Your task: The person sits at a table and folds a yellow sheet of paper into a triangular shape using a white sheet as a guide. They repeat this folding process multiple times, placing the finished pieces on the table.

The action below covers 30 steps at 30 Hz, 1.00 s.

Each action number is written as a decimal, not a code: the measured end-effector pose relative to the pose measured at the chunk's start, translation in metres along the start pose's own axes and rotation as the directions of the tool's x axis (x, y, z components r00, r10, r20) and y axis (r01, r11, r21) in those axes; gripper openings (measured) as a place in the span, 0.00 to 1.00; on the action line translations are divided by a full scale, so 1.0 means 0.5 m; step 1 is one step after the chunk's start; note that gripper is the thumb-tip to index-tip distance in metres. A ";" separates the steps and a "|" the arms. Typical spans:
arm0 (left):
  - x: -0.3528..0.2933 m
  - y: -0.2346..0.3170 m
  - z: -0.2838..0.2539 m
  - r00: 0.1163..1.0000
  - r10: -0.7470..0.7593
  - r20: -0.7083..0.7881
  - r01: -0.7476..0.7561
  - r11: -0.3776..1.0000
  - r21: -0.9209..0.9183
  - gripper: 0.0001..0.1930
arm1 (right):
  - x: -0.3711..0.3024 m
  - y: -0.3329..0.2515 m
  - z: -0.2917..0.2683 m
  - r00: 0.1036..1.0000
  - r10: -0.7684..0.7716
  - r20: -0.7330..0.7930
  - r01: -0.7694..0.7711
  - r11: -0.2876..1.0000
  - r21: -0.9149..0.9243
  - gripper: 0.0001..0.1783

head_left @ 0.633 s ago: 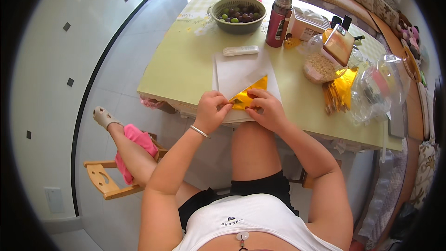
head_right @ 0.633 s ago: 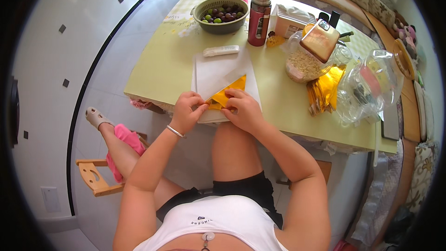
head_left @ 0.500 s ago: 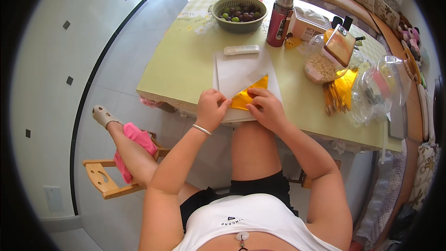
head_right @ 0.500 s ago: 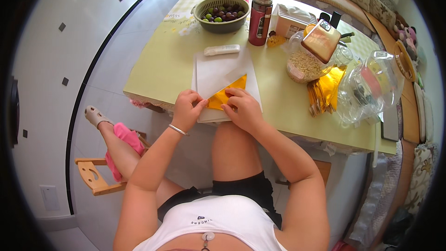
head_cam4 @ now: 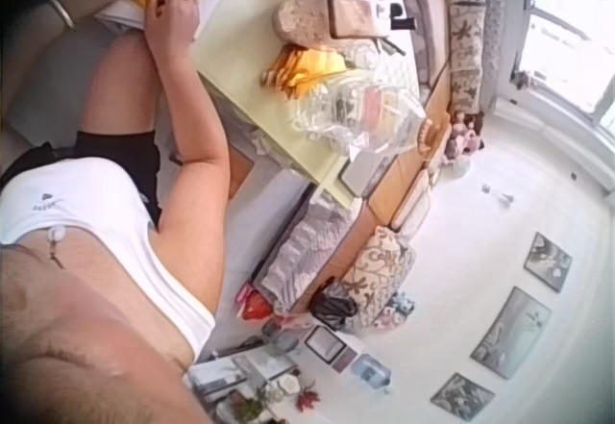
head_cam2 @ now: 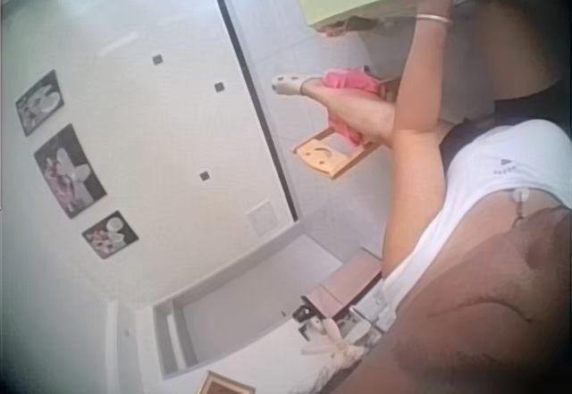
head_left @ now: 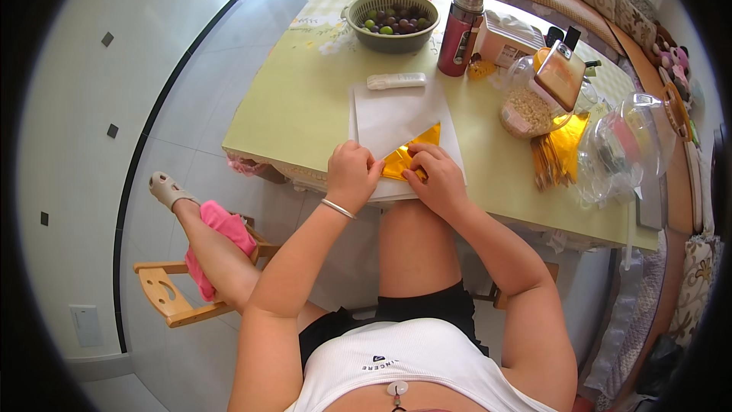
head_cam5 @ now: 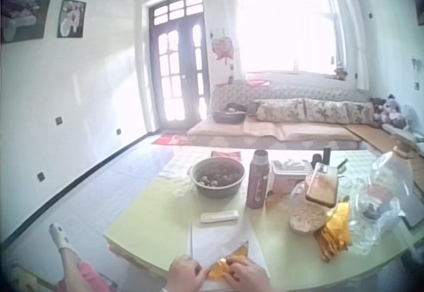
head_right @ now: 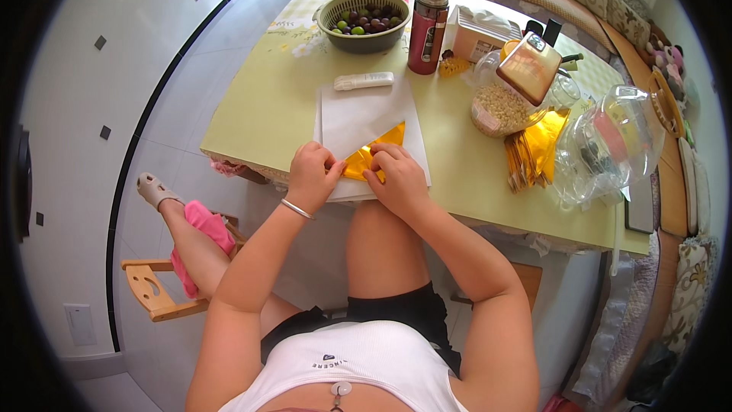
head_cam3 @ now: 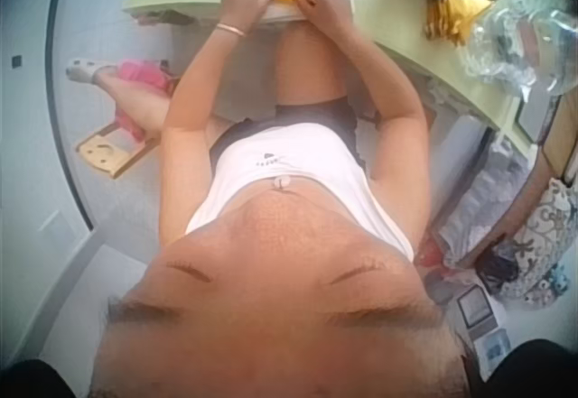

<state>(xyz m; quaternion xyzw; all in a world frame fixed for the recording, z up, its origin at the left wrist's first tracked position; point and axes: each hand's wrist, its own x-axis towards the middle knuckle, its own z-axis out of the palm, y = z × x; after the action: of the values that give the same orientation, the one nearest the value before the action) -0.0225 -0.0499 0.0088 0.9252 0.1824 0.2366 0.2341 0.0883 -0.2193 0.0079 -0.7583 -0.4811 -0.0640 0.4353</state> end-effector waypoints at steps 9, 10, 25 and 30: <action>-0.003 0.006 0.000 1.000 0.017 -0.015 -0.016 0.996 0.092 0.11 | 0.001 0.000 0.010 0.989 -0.139 0.058 0.148 0.970 -0.193 0.18; -0.002 0.016 -0.003 0.996 0.059 -0.074 -0.047 0.987 0.153 0.10 | 0.000 0.000 0.011 0.989 -0.136 0.064 0.146 0.967 -0.209 0.18; -0.048 0.055 -0.011 0.986 0.167 0.019 -0.167 0.970 0.177 0.09 | 0.002 -0.001 0.005 0.981 -0.150 0.125 0.180 0.942 -0.283 0.20; -0.005 0.064 -0.001 0.985 0.138 -0.105 -0.109 0.964 0.243 0.15 | 0.015 0.001 -0.016 0.982 -0.055 0.181 0.097 0.968 -0.231 0.29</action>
<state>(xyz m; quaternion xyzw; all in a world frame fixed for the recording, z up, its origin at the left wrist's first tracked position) -0.0174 -0.0771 0.0248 0.9400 0.1650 0.2828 0.0954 0.0953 -0.2203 0.0162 -0.7888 -0.5347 -0.0720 0.2946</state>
